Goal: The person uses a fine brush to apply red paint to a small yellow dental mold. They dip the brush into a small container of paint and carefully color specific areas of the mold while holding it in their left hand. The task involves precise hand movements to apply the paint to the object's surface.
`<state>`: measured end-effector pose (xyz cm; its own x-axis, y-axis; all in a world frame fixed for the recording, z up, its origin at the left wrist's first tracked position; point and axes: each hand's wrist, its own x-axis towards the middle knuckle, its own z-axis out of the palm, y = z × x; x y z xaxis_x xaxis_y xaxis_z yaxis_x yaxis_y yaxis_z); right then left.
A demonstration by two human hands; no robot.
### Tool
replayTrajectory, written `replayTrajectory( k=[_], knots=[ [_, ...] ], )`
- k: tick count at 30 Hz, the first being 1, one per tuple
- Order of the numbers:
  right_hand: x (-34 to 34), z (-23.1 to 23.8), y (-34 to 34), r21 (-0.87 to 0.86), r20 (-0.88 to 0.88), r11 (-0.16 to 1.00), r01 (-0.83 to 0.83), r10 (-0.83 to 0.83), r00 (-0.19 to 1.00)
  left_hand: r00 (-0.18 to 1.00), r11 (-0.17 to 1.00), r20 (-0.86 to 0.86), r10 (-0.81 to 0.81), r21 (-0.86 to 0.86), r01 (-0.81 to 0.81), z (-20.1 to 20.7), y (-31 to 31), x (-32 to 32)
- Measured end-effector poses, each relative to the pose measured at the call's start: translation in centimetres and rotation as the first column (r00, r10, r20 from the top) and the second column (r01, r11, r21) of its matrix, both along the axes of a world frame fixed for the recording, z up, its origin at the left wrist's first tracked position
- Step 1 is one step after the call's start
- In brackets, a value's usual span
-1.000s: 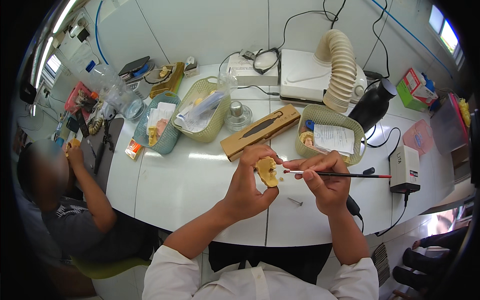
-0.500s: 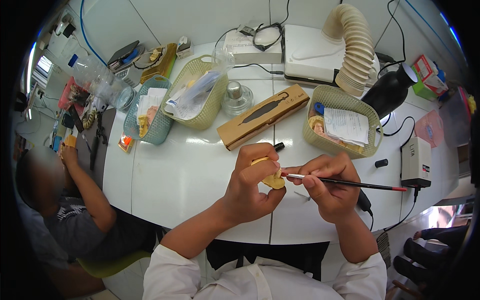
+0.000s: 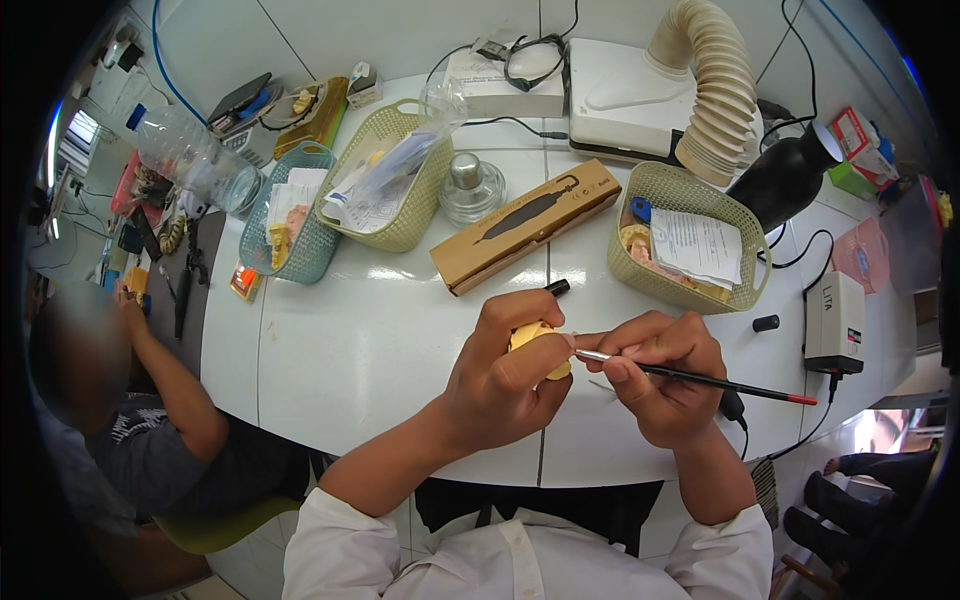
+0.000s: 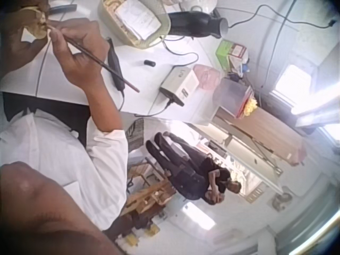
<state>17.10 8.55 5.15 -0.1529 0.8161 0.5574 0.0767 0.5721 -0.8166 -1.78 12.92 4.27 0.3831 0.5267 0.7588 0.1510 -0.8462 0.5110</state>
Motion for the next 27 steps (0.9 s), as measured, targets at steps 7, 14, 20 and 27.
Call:
replayTrajectory(
  k=[7,14,20,27],
  knots=[
    [0.06,-0.08,-0.11,0.011,0.016,1.0,0.006,-0.006,1.0,0.997,0.999,-0.071,0.023,0.046,-0.02,-0.1,0.19,-0.12],
    [-0.54,-0.07,-0.31,-0.044,-0.075,0.998,0.042,-0.045,0.996,1.0,1.0,-0.012,0.003,0.006,-0.003,-0.26,-0.03,0.09],
    [-0.71,-0.36,-0.4,-0.066,-0.106,0.994,0.087,-0.094,0.99,1.0,1.0,-0.016,0.017,0.024,-0.017,-0.32,-0.09,0.19],
    [-0.27,-0.06,-0.29,-0.015,-0.01,0.999,0.039,-0.039,0.999,0.997,0.994,-0.069,0.039,0.104,-0.032,-0.19,0.1,0.24]
  ],
)
